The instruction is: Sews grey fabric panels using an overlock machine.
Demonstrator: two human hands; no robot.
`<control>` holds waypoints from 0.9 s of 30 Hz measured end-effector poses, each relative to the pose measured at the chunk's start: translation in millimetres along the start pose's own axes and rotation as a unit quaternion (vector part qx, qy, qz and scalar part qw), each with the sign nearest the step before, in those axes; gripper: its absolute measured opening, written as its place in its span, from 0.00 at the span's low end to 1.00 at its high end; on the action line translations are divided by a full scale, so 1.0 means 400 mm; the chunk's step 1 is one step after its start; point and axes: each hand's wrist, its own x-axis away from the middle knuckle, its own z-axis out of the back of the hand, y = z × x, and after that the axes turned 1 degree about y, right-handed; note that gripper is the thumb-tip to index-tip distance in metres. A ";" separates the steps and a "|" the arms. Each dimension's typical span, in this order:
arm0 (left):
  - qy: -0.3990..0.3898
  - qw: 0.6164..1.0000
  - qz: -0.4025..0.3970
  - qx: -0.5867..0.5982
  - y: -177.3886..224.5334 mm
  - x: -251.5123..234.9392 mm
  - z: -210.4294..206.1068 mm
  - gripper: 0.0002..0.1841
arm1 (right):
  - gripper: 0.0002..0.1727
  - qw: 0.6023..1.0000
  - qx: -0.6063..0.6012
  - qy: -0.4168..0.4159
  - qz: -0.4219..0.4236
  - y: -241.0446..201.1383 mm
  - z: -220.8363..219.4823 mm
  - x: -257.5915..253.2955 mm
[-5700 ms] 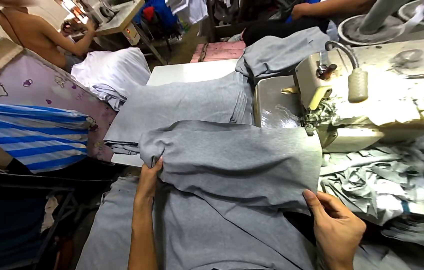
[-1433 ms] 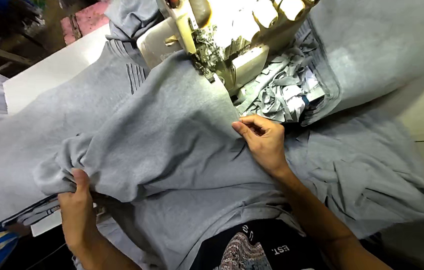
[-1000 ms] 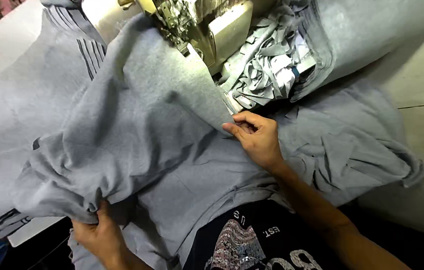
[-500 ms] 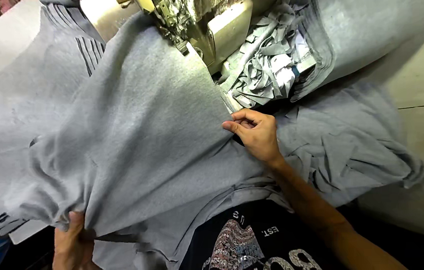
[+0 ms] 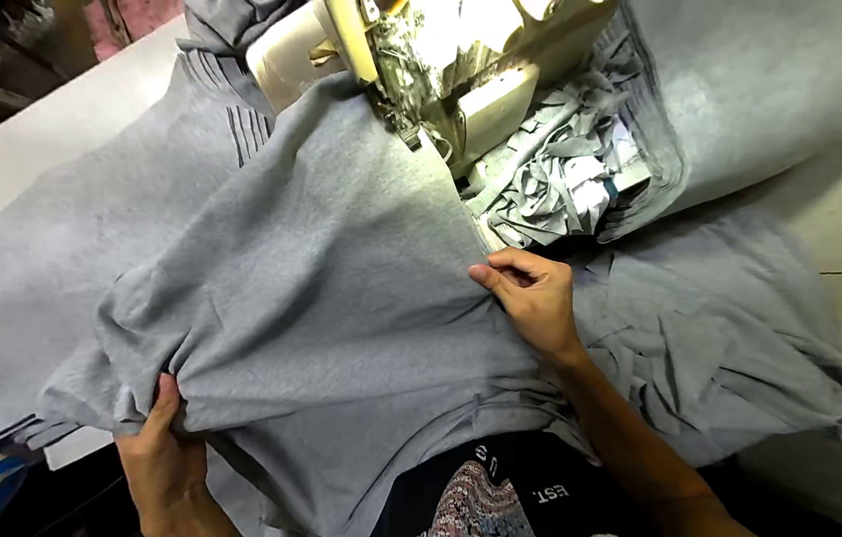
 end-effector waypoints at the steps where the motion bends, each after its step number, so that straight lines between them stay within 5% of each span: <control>1: -0.002 1.000 -0.007 -0.001 0.005 -0.006 -0.002 0.17 | 0.08 1.000 0.001 0.001 0.001 -0.003 -0.002 -0.005; 21: 0.022 0.994 -0.103 -0.039 0.057 -0.151 -0.023 0.26 | 0.08 1.000 0.015 -0.015 0.015 -0.042 -0.013 -0.066; 27: -0.061 0.947 -0.042 -0.313 0.009 -0.037 0.043 0.61 | 0.09 0.999 0.029 -0.016 0.002 -0.048 -0.003 -0.043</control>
